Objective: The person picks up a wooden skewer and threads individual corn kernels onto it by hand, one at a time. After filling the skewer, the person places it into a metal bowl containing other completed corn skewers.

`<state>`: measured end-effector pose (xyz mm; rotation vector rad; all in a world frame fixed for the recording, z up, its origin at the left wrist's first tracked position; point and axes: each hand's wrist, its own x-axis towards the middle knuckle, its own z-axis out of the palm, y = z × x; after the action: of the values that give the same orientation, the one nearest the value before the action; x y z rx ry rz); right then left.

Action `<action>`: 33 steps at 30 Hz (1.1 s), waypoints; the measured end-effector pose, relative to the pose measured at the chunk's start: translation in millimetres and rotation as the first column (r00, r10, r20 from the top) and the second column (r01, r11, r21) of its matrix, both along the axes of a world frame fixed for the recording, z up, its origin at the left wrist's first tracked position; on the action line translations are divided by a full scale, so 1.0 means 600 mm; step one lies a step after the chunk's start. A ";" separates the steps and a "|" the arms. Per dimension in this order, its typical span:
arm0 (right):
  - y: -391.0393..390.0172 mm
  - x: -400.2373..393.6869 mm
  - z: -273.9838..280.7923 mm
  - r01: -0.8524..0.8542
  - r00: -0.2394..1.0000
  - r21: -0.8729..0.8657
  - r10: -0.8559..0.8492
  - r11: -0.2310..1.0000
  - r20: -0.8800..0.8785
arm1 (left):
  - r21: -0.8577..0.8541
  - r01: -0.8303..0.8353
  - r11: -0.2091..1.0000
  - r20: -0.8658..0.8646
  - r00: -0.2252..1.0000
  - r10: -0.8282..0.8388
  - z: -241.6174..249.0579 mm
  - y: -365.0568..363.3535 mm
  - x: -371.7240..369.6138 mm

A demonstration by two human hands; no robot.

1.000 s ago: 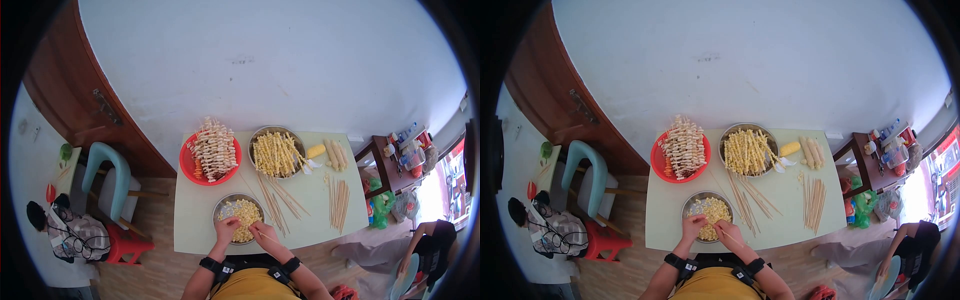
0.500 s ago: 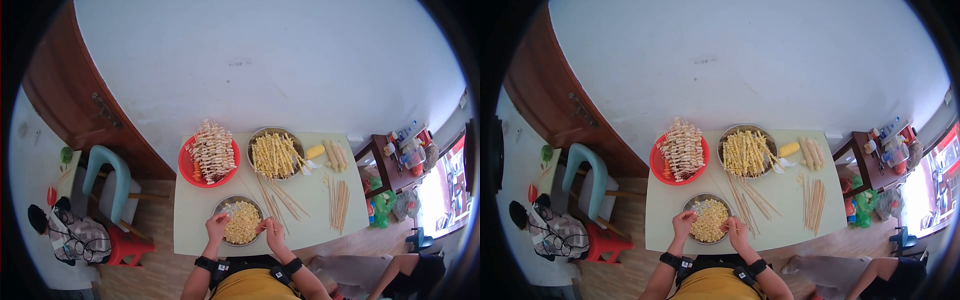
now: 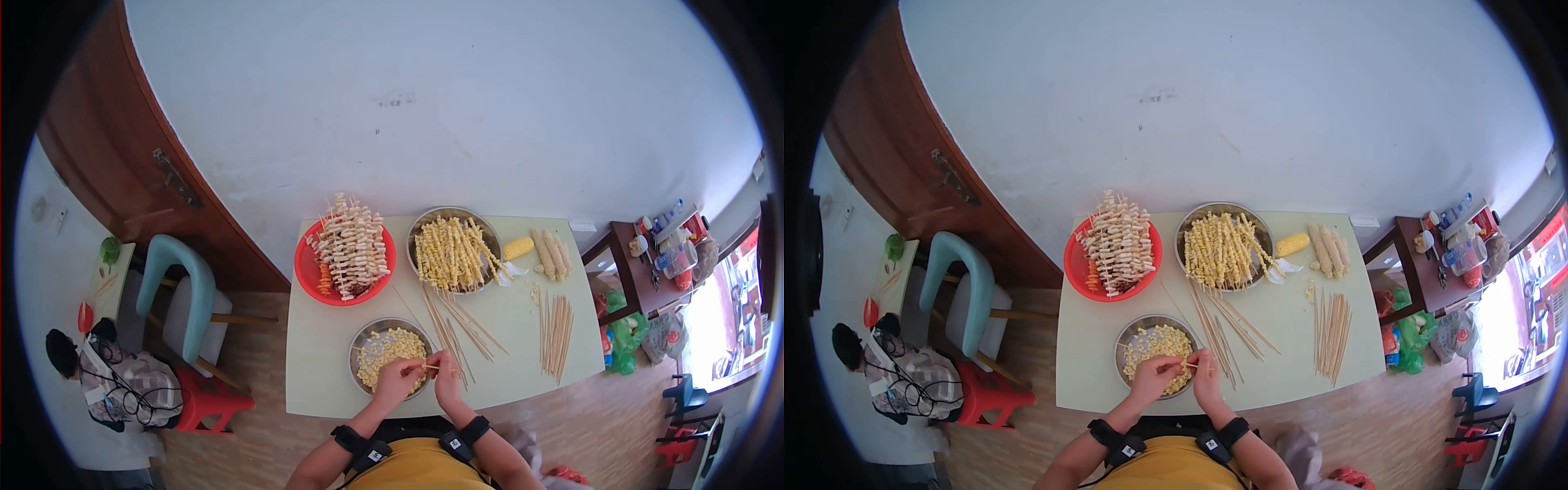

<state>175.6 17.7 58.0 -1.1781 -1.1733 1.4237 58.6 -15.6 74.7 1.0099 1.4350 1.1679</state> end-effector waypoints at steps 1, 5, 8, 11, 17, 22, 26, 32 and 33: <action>-0.004 -0.005 -0.003 0.015 1.000 -0.051 -0.015 0.999 -0.006 | 0.002 0.057 0.998 0.005 0.998 -0.057 0.002 -0.001 0.004; -0.008 -0.007 -0.016 -0.003 0.997 -0.250 -0.016 0.968 -0.076 | -0.004 0.100 0.995 0.037 0.994 -0.100 -0.002 0.001 0.006; -0.002 0.004 -0.009 -0.040 0.986 -0.292 -0.010 0.956 -0.168 | 0.114 0.001 0.993 -0.356 0.934 0.040 0.029 0.003 -0.015; 0.003 0.013 -0.010 -0.067 0.973 -0.301 -0.004 0.951 -0.229 | 0.342 0.166 0.925 -0.799 0.570 0.193 0.043 -0.001 -0.056; 0.006 0.021 -0.010 -0.098 0.976 -0.300 0.032 0.949 -0.218 | 0.012 0.220 0.975 -0.516 0.837 -0.182 0.008 -0.015 -0.097; -0.006 0.007 -0.017 -0.248 0.960 -0.359 0.179 0.900 -0.214 | 0.017 0.169 0.985 -0.401 0.904 -0.148 -0.011 -0.009 -0.087; -0.009 0.001 -0.017 -0.311 0.946 -0.365 0.249 0.878 -0.207 | -0.025 0.267 0.964 -0.352 0.900 -0.258 -0.016 -0.014 -0.080; 0.020 0.050 -0.026 0.070 0.978 -0.331 -0.130 0.941 -0.162 | -0.171 0.205 0.964 -0.403 0.878 -0.258 -0.045 -0.033 -0.132; 0.019 0.051 -0.024 0.053 0.980 -0.325 -0.112 0.944 -0.164 | -0.189 0.188 0.964 -0.361 0.899 -0.247 -0.043 -0.033 -0.134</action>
<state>206.1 29.0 43.9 -1.2703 -0.7765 1.6600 -21.6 -35.6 49.1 1.3040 1.6331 0.7105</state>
